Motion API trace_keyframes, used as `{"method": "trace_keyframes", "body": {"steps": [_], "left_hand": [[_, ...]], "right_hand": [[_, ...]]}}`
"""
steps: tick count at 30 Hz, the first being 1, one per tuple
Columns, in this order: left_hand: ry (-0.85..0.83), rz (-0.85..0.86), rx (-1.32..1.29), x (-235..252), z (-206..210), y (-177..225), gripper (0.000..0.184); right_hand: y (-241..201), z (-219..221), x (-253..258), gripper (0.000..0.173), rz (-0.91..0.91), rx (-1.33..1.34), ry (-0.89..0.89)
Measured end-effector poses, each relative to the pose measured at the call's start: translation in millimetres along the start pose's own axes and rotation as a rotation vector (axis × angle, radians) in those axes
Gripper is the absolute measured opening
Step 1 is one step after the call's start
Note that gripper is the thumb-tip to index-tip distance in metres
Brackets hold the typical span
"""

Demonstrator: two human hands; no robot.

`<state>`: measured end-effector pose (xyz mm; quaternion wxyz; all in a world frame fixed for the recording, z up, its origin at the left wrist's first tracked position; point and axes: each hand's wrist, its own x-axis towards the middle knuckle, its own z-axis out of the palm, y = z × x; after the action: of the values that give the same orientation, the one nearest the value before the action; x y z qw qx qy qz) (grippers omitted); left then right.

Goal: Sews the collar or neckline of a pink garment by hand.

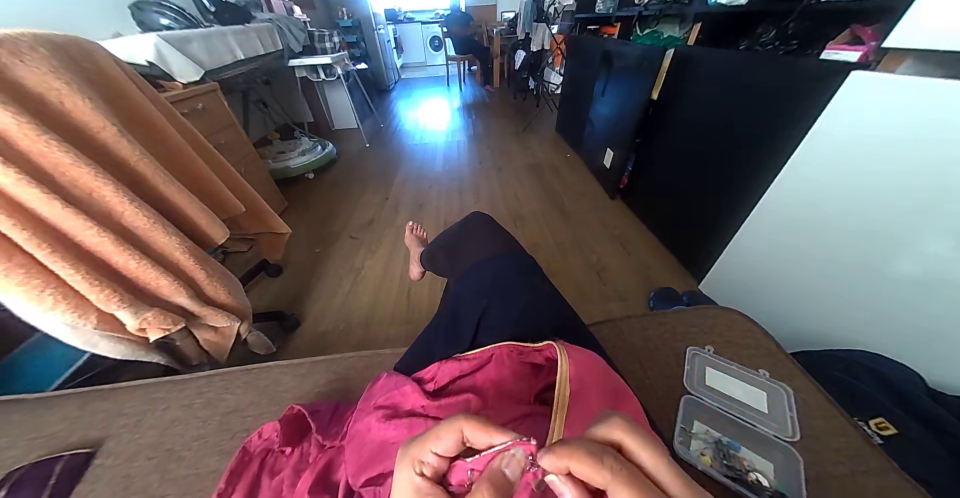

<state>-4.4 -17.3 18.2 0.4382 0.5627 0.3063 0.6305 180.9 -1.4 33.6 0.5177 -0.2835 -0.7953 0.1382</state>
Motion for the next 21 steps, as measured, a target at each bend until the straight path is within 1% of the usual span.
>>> {"method": "trace_keyframes", "body": {"steps": [5, 12, 15, 18, 21], "left_hand": [[-0.009, -0.003, -0.016, -1.2, -2.5, 1.0, 0.015], [-0.006, 0.003, 0.041, -0.9, -3.3, 2.6, 0.013], [-0.046, -0.001, 0.062, -0.1, -4.3, 5.0, 0.010], [-0.085, -0.007, 0.047, 0.0, -2.9, 5.3, 0.009], [-0.122, -0.016, 0.025, 0.5, -2.6, 4.0, 0.008]], "right_hand": [[-3.9, 0.4, 1.1, 0.011, 0.060, 0.091, -0.019], [-3.8, -2.1, 1.8, 0.012, 0.070, 0.076, -0.030], [-0.9, -3.7, 2.1, 0.012, 0.080, 0.103, -0.022], [6.6, -5.0, 1.5, 0.014, 0.154, 0.249, -0.018], [12.7, -6.5, 1.0, 0.012, 0.272, 0.497, -0.058]]}}
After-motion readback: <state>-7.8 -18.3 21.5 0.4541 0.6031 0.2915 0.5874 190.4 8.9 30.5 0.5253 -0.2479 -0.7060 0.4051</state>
